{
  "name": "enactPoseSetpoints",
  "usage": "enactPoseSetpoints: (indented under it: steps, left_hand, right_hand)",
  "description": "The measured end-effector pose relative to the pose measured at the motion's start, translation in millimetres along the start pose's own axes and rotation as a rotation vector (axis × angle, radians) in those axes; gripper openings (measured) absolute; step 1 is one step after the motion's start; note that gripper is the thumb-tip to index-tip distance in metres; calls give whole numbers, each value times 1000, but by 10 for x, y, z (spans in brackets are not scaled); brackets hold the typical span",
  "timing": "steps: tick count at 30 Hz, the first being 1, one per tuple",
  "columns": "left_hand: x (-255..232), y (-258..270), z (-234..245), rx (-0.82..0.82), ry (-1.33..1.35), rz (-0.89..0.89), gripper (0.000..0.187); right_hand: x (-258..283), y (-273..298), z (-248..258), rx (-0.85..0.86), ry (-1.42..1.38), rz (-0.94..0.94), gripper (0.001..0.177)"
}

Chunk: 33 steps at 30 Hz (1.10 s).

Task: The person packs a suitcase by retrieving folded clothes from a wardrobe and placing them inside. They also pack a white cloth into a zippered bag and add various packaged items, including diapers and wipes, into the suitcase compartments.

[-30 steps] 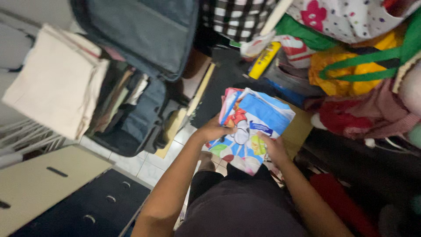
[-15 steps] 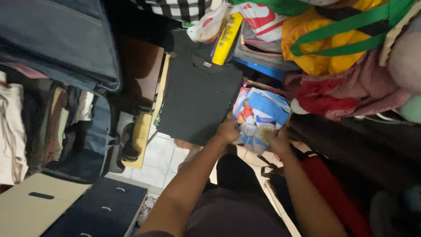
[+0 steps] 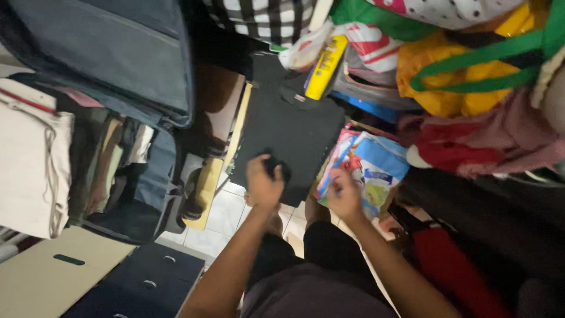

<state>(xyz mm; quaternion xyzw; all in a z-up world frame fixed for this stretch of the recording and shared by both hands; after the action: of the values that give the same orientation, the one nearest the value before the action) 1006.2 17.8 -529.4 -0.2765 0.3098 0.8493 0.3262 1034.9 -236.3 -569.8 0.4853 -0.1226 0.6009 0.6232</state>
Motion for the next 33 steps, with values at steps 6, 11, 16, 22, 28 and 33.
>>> enactPoseSetpoints:
  steps: [6,11,16,22,28,33]
  left_hand:
    - [857,-297,383,-26,-16,184,93]
    - [1123,-380,456,128,-65,346,106]
    - [1191,-460,518,347,78,534,86]
    - [1059,-421,699,486,325,615,95]
    - [731,228,842,717,663,986,92]
    - [776,721,1140,504,674,887,94]
  right_hand:
    - [-162,-230,-1080,22,-43,-148,69]
    - [28,-408,-1089,54,-283,-694,83]
    - [307,-474,-1189,320,-776,-941,74]
    - [321,-455,-1092,559,-864,-707,64]
    - [664,-255,-477,539,-484,-613,66]
    - [1265,13,133,493,-408,-485,80]
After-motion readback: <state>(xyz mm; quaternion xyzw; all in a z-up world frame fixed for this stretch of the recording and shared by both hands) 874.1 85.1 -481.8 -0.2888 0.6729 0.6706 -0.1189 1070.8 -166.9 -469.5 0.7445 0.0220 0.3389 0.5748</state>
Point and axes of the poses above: each hand's wrist, its own y-axis away from the middle knuckle, its own z-axis out of the back of the hand, x = y × z, the point moved 6 cm from there along -y, towards the middle knuckle, and after that the axes turned 14 degrees about y, right-handed, at the moved point
